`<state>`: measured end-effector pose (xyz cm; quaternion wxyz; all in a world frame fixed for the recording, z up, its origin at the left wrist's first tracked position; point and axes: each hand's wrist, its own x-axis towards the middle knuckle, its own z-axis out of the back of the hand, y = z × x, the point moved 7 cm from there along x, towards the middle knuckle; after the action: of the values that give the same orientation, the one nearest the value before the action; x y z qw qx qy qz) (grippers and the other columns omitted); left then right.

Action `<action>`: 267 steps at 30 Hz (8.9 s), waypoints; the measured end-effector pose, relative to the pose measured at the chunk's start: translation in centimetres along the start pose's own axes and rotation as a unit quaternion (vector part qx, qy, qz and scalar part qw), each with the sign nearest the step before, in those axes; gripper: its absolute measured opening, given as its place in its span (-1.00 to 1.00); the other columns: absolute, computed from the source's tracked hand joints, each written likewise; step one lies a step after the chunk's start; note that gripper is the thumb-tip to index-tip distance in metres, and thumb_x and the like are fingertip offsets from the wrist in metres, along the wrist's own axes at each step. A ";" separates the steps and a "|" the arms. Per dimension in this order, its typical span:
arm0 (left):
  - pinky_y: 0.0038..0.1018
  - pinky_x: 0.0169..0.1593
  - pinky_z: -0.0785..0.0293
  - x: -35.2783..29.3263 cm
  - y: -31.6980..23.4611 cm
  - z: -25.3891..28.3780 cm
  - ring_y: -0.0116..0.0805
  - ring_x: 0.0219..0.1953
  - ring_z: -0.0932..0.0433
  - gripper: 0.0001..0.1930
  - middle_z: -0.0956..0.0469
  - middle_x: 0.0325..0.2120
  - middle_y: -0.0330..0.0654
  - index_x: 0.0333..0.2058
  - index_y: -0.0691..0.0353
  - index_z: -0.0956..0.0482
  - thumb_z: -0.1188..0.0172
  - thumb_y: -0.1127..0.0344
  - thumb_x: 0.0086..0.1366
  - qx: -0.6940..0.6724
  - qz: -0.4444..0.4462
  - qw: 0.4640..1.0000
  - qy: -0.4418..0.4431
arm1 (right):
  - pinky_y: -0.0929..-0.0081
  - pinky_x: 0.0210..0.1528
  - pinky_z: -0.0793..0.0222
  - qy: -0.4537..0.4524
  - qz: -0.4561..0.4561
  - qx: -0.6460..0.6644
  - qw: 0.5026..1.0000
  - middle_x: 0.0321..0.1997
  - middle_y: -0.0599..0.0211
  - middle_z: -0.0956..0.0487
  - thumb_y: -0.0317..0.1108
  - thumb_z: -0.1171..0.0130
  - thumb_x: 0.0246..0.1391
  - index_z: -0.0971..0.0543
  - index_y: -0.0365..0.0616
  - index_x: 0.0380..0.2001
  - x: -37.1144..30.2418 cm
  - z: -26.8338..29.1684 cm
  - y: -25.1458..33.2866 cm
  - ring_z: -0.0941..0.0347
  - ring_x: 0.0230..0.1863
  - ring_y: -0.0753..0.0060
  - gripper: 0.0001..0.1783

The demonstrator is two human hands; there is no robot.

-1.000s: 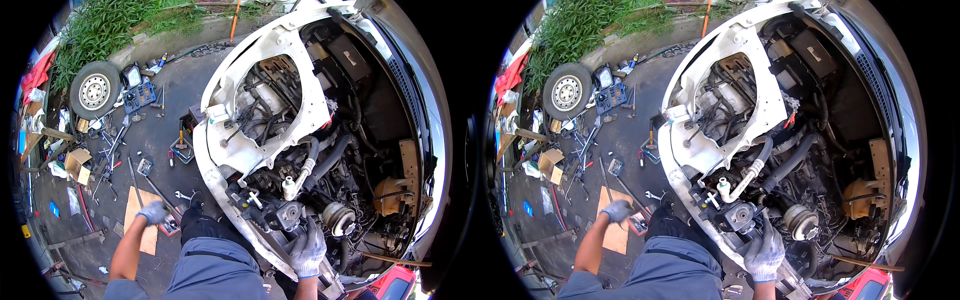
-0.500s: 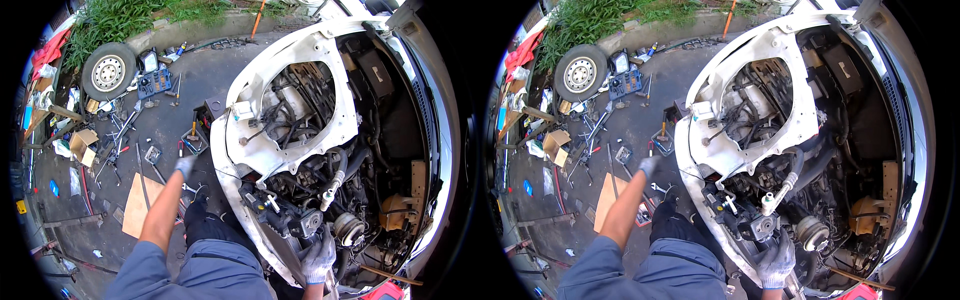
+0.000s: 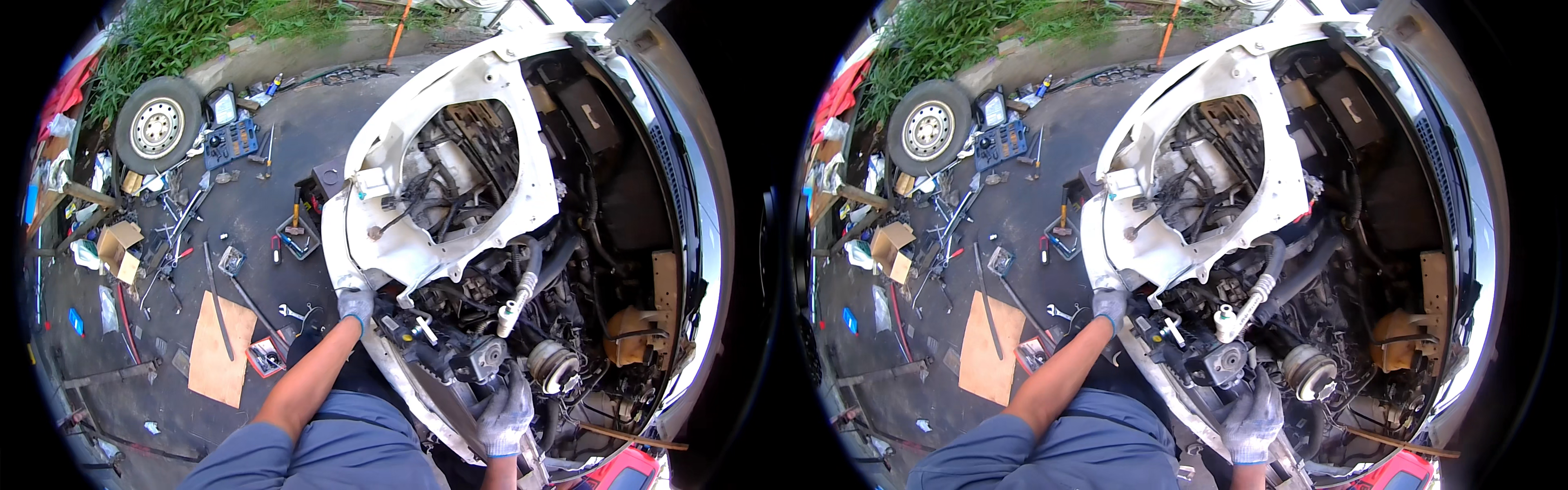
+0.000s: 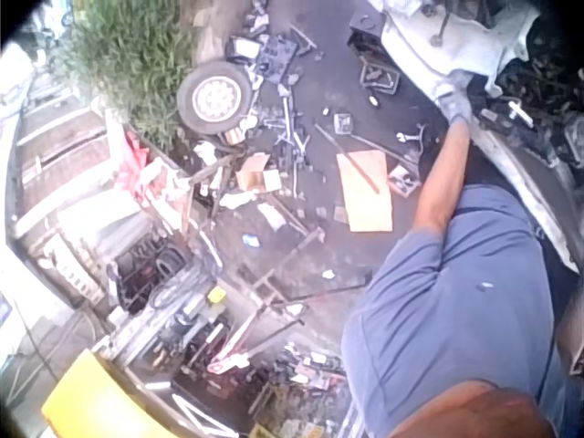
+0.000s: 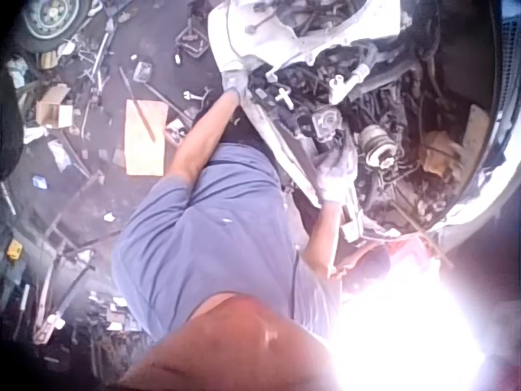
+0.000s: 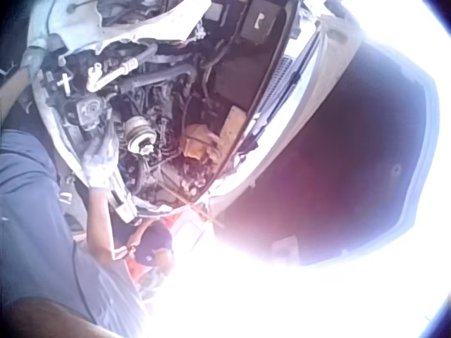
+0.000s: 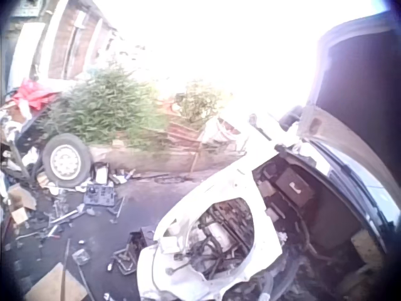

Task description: The person works on a car engine with the hood open, handling hoses and engine components with gloved hands. A second person stands nearby holding a phone. The primary actions involve reaching into the engine bay, adjusting parts, and manipulating hoses.

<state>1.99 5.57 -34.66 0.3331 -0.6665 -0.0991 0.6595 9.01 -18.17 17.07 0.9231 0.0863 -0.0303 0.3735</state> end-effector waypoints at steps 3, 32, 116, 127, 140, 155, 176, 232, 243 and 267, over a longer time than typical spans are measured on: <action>-0.23 -0.28 -0.77 -6.3 -10.1 0.6 -0.06 -0.32 -0.84 -0.62 -0.79 -0.23 0.15 0.02 0.52 -0.63 -0.46 0.47 0.29 -0.197 -0.040 0.979 0.029 | -0.17 0.35 -0.58 -0.009 -0.031 -0.006 0.999 0.28 -0.35 -0.70 -0.27 0.00 0.55 -0.57 -0.42 0.40 -1.1 0.8 -0.9 -0.68 0.22 -0.46 -0.44; -0.21 0.10 -0.70 -2.6 -2.3 12.2 -0.15 -0.02 -0.74 -0.49 -0.77 0.03 0.16 0.20 0.53 -0.66 -0.40 0.25 0.41 0.170 -0.176 0.962 0.116 | -0.21 0.38 -0.57 -0.116 -0.027 -0.016 0.993 0.28 -0.22 -0.67 -0.35 -0.34 0.27 -0.54 -0.35 0.41 0.7 2.5 -1.4 -0.63 0.29 -0.33 -0.34; 0.03 0.41 -0.45 -71.3 15.2 -32.1 0.32 0.28 -0.62 -0.39 -0.70 0.24 0.31 0.29 0.48 -0.67 0.00 -0.02 0.75 0.482 -0.794 0.302 0.213 | -0.25 0.18 -0.61 -0.473 -0.481 0.377 0.635 -0.05 -0.37 -0.76 -0.11 -0.24 0.49 -0.61 -0.35 0.22 -68.4 1.2 -57.8 -0.74 0.03 -0.42 -0.49; -0.07 0.56 -0.46 -74.1 15.7 -28.7 0.16 0.48 -0.56 -0.41 -0.61 0.41 0.22 0.53 0.31 -0.51 -0.06 0.33 0.59 0.583 -0.804 0.069 0.099 | -0.15 0.39 -0.57 -0.364 -0.509 0.409 0.664 0.23 -0.49 -0.67 -0.10 -0.16 0.49 -0.28 -0.54 0.57 -67.6 -11.8 -51.9 -0.68 0.25 -0.40 -0.16; -0.06 0.50 -0.47 -71.6 13.7 -33.0 0.31 0.37 -0.61 -0.48 -0.68 0.29 0.30 0.25 0.50 -0.66 0.18 0.21 0.74 0.587 -0.800 0.104 0.067 | 0.04 0.47 -0.50 -0.353 -0.472 0.698 0.407 0.26 -0.19 -0.77 0.06 -0.02 0.66 -0.68 -0.24 0.32 -72.4 -19.2 -57.0 -0.66 0.36 -0.19 -0.40; 0.04 0.26 -0.45 -76.9 17.1 -31.1 0.22 0.09 -0.63 -0.61 -0.74 -0.05 0.19 0.03 0.36 -0.77 -0.16 0.17 0.52 0.524 -0.768 0.322 0.176 | -0.09 0.50 -0.48 -0.423 -0.471 0.274 0.724 0.31 -0.13 -0.69 -0.35 -0.24 0.48 -0.68 -0.20 0.28 -66.6 -1.8 -69.3 -0.59 0.37 -0.28 -0.60; 0.25 0.13 -0.49 -85.6 23.4 -31.5 0.40 0.04 -0.55 -0.06 -0.57 -0.04 0.23 0.19 0.39 -0.58 -0.32 -0.53 0.39 0.631 -0.632 0.233 0.385 | 0.14 0.35 -0.61 -0.050 -0.486 0.414 0.768 0.27 -0.10 -0.76 -0.05 -0.65 0.16 -0.56 -0.48 0.40 -59.9 -14.0 -87.9 -0.71 0.26 0.03 -0.07; 0.11 0.25 -0.57 -84.3 22.7 -30.2 0.16 0.07 -0.71 -0.25 -0.69 0.02 0.11 0.13 0.36 -0.66 -0.41 -0.32 0.41 0.564 -0.680 0.315 0.348 | 0.08 0.18 -0.66 0.186 -0.447 0.373 0.792 0.04 -0.02 -0.83 -0.18 -0.46 0.25 -0.84 -0.14 -0.03 -75.0 -23.3 -64.9 -0.78 0.08 -0.08 -0.67; 0.15 0.13 -0.46 -85.1 24.5 -28.9 0.32 -0.01 -0.59 -0.36 -0.61 -0.08 0.21 0.09 0.42 -0.61 -0.36 -0.09 0.30 0.557 -0.702 0.293 0.334 | 0.48 -0.39 -0.44 -0.411 -0.656 0.601 0.201 -0.24 0.37 -0.67 -0.01 -0.09 0.74 -0.66 -0.10 0.00 -82.2 -15.6 -58.7 -0.49 -0.44 0.49 -0.62; -0.02 0.24 -0.54 -81.8 24.1 -29.4 0.21 0.07 -0.66 -0.63 -0.71 -0.01 0.19 0.12 0.43 -0.66 -0.28 0.28 0.48 0.561 -0.703 0.360 0.249 | 0.37 -0.19 -0.74 -0.537 -0.541 0.521 0.384 0.04 0.08 -0.81 -0.52 -0.24 0.56 -0.59 -0.25 0.23 -96.3 -7.3 -66.5 -0.74 -0.25 0.39 -0.73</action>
<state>13.32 -68.66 15.29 0.9819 -0.1477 -0.0510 -0.1071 -14.09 -129.74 -10.78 0.4951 0.7312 -0.2658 -0.3868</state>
